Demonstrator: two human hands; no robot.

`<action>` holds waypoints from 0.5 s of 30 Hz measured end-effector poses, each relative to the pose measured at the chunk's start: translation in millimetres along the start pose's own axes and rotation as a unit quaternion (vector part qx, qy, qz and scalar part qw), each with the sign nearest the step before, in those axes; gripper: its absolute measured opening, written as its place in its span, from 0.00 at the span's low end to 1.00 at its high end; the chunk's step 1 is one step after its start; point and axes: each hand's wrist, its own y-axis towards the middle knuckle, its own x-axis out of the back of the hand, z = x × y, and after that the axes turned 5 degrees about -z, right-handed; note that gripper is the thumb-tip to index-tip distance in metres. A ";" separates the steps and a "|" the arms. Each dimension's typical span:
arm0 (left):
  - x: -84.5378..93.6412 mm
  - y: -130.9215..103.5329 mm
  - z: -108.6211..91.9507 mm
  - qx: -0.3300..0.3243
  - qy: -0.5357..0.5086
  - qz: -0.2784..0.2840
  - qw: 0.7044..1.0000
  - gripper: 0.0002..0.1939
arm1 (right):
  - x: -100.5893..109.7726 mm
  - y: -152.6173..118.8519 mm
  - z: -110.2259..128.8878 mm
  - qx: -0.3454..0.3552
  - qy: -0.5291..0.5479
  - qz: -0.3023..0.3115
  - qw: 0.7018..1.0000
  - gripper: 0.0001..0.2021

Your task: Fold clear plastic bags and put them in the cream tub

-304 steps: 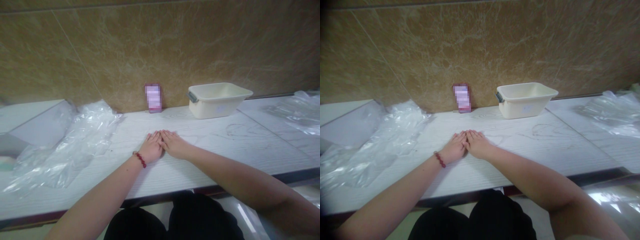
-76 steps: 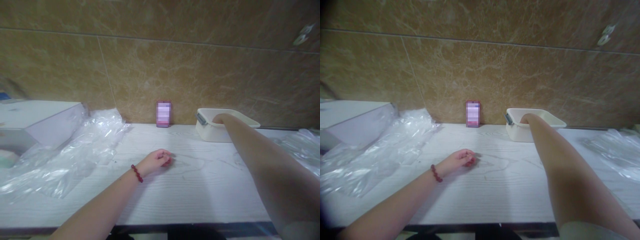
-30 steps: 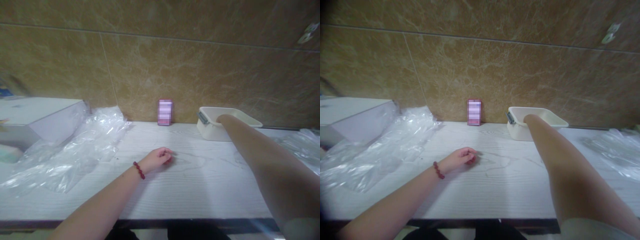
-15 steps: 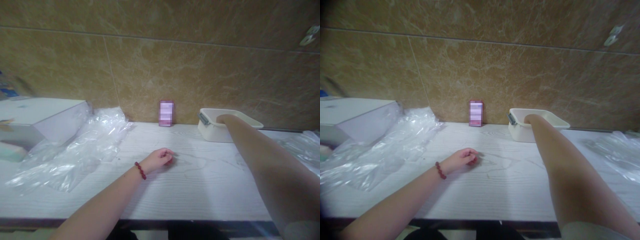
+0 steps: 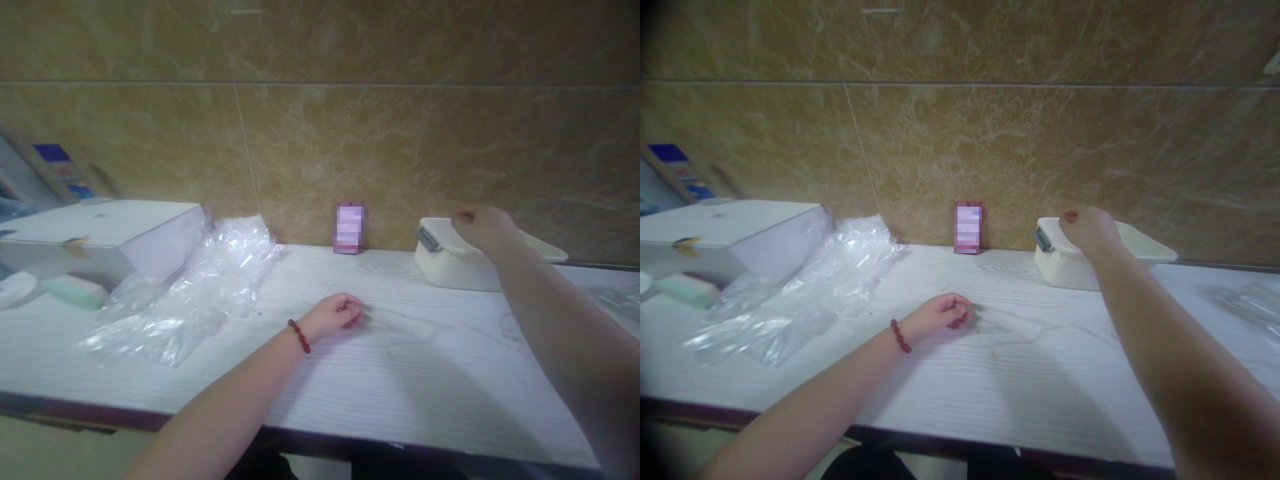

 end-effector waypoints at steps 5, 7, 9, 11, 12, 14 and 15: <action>17.5 -0.3 -7.0 -0.096 0.163 -0.075 0.979 0.13 | 21.0 -55.3 36.5 0.006 0.103 0.037 0.994 0.11; 30.5 -2.1 -15.0 -0.144 0.263 -0.136 0.944 0.11 | 13.1 -75.8 48.7 0.000 0.163 0.065 0.984 0.10; 47.6 -4.7 -23.5 -0.164 0.349 -0.195 0.902 0.10 | -0.9 -93.5 58.0 0.016 0.212 0.101 0.972 0.09; 68.8 -8.4 -29.8 -0.168 0.424 -0.257 0.852 0.11 | -15.9 -107.5 63.6 0.040 0.235 0.115 0.964 0.09; 80.5 -10.7 -31.7 -0.155 0.451 -0.297 0.828 0.11 | -22.5 -112.7 64.9 0.053 0.239 0.116 0.963 0.09; 104.4 -16.3 -32.6 -0.112 0.488 -0.375 0.780 0.14 | -32.7 -119.9 64.3 0.073 0.244 0.117 0.960 0.09; 115.8 -19.5 -31.7 -0.085 0.508 -0.415 0.750 0.15 | -36.3 -122.1 62.8 0.077 0.246 0.118 0.959 0.09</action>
